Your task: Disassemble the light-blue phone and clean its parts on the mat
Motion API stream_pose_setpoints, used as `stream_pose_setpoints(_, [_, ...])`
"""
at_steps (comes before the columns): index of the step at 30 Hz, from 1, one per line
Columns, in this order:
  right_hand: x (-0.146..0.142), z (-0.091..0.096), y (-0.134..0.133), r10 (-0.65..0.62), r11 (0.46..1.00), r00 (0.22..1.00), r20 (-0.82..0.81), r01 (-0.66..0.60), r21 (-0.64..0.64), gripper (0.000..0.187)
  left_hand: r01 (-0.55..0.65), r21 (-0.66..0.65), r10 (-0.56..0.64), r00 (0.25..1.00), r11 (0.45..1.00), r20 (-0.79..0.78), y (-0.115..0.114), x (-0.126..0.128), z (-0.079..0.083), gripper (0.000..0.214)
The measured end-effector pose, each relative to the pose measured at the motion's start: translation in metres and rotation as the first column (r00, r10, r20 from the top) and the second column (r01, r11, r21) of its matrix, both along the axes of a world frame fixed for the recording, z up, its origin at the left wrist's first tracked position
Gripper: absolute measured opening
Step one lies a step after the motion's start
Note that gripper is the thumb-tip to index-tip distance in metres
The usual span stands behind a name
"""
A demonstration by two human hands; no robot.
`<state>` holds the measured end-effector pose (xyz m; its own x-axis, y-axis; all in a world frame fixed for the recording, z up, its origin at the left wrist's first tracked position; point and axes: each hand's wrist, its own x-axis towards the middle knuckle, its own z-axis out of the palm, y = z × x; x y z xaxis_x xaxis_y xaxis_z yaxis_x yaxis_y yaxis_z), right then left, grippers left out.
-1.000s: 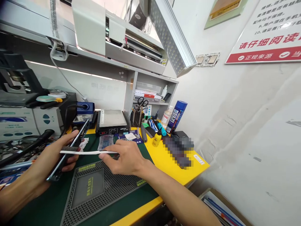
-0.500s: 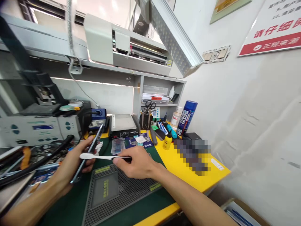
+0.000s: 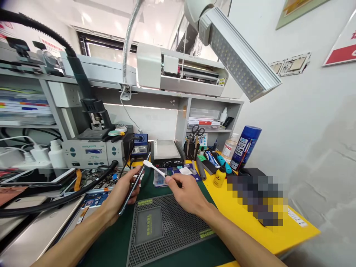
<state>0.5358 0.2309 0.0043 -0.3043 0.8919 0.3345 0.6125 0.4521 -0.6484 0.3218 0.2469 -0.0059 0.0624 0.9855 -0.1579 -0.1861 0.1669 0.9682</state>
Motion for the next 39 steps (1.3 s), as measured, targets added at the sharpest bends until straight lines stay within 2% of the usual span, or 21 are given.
stream_pose_setpoints(7, [0.002,-0.003,0.001,0.009,0.997,1.0,-0.023,-0.011,-0.079,0.04,0.041,-0.042,-0.038,0.997,0.998,0.066,0.0,0.0,0.0,0.047])
stream_pose_setpoints(11, [0.002,-0.002,-0.001,0.084,0.988,0.996,-0.011,-0.085,-0.126,0.043,0.061,-0.084,-0.05,0.991,0.995,0.122,0.0,0.0,-0.001,0.048])
stream_pose_setpoints(16, [0.001,-0.001,-0.001,0.047,0.992,0.999,-0.013,-0.048,-0.113,0.047,0.072,-0.092,-0.051,0.975,0.993,0.215,0.0,0.001,0.0,0.046])
stream_pose_setpoints(20, [-0.001,-0.001,-0.002,0.07,0.99,0.997,0.025,-0.066,-0.124,0.047,0.109,-0.124,-0.072,0.959,0.986,0.273,0.002,0.001,-0.001,0.047])
stream_pose_setpoints(25, [-0.001,-0.001,-0.002,-0.005,0.997,0.999,0.046,0.008,-0.073,0.05,0.137,-0.15,-0.084,0.945,0.979,0.317,0.001,0.002,0.0,0.039])
stream_pose_setpoints(30, [0.003,-0.002,0.002,-0.016,0.997,0.998,0.063,0.021,-0.077,0.048,0.161,-0.193,-0.076,0.92,0.968,0.385,-0.002,0.005,0.001,0.035])
stream_pose_setpoints(33, [0.006,-0.003,0.006,-0.077,0.994,0.996,0.052,0.08,-0.068,0.049,0.177,-0.237,-0.066,0.908,0.955,0.414,-0.002,0.007,0.0,0.034])
stream_pose_setpoints(39, [0.007,-0.005,0.009,-0.118,0.982,0.993,-0.003,0.116,-0.152,0.053,0.222,-0.274,-0.072,0.881,0.936,0.468,-0.003,0.008,0.0,0.033])
